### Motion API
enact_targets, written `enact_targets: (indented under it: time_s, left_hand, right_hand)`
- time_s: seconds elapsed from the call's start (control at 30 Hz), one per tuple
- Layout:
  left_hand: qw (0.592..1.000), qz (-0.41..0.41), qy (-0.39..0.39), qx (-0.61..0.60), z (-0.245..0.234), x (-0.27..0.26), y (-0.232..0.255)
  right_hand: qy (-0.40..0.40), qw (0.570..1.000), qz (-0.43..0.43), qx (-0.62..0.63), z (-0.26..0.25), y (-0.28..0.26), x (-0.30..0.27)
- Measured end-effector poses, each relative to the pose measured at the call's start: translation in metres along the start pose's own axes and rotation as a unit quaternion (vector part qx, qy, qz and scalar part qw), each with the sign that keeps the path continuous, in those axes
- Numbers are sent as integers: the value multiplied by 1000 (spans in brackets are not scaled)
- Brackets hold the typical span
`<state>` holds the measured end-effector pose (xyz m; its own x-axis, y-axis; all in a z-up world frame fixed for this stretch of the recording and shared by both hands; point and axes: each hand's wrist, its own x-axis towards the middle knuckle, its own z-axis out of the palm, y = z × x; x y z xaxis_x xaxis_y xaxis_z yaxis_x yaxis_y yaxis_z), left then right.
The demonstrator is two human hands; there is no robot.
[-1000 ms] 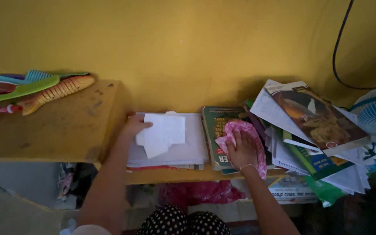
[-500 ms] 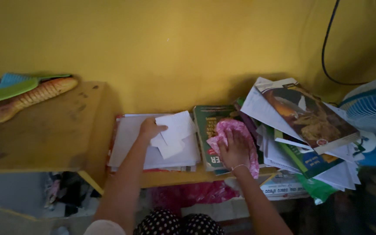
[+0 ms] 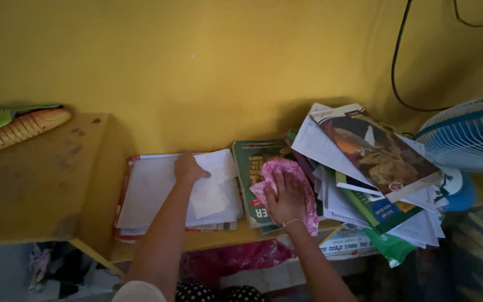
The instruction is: The person cleans a cluttered desk by using a pink cloth to wipe down books and papers, moving them aside and returning them to their positions.
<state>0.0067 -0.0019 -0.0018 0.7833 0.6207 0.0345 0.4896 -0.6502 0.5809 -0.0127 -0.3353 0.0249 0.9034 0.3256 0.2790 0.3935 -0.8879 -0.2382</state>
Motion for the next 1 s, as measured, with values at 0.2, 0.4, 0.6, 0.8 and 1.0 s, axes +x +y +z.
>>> enact_targets:
  time_s: [0.2, 0.4, 0.6, 0.8, 1.0]
  left_hand:
    - [999, -9, 30, 13, 4, -2, 8]
    - [997, -26, 39, 58, 6, -1, 14]
    - [995, -82, 24, 49, 28, 13, 10]
    - [994, -108, -6, 16, 18, 5, 14]
    - [995, -97, -2, -24, 25, 6, 10]
  right_hand:
    - [25, 1000, -18, 2, 4, 3, -1]
    - [-8, 1000, 8, 6, 0, 0, -1]
    - [-9, 1000, 8, -2, -3, -2, -2]
    - [-12, 1000, 11, -1, -3, -2, 0]
    - [-21, 1000, 20, 9, -4, -2, 1]
